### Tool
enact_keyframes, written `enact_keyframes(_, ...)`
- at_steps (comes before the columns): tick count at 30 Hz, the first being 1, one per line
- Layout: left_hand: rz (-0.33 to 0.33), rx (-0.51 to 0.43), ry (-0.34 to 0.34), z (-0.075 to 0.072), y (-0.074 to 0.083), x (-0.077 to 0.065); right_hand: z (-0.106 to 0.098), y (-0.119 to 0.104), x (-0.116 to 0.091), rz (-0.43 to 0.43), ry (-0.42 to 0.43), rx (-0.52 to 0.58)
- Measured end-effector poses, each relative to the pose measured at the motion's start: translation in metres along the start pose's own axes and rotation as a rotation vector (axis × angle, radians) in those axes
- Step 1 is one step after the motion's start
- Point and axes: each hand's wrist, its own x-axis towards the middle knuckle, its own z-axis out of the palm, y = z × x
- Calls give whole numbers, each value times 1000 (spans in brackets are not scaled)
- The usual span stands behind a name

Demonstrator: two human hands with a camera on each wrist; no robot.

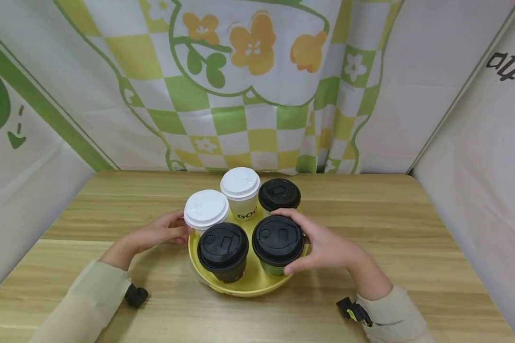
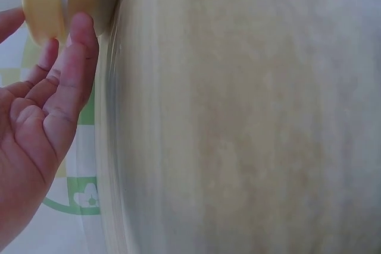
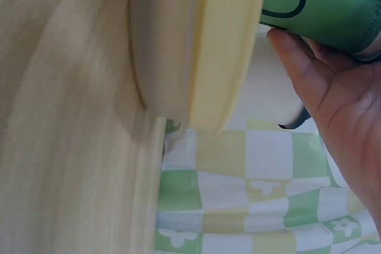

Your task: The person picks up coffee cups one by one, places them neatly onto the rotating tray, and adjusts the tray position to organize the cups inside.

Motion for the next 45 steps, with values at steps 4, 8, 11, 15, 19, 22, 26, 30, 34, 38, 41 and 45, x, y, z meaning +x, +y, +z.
enact_keyframes(4,5,8,-1,0,1,1,2,3,0,30,7,1)
enact_keyframes(8,11,11,-3,0,0,1,4,6,-1,48,15,-8)
enact_keyframes(11,19,15,-5,2,-1,2,6,8,-2,58,22,-12)
enact_keyframes(15,31,21,-6,3,-2,1,7,9,-3,68,28,-14)
enact_keyframes(19,34,25,-4,3,-1,1,8,9,-4,80,34,-29)
enact_keyframes(22,38,21,-4,3,-1,1,8,9,-5,81,38,-48)
enact_keyframes(26,42,20,-6,2,-1,0,7,11,-6,70,40,-77)
enact_keyframes(30,41,34,2,3,-1,0,4,9,-8,80,40,-134)
enact_keyframes(34,46,65,8,3,0,0,-5,1,-15,99,56,-260)
enact_keyframes(38,97,166,17,3,3,-2,-22,-14,-26,117,113,-378)
enact_keyframes(41,146,286,58,2,8,-5,-39,-25,-35,159,195,-457)
enact_keyframes(45,152,445,151,-1,14,-9,-65,-28,-43,233,310,-555)
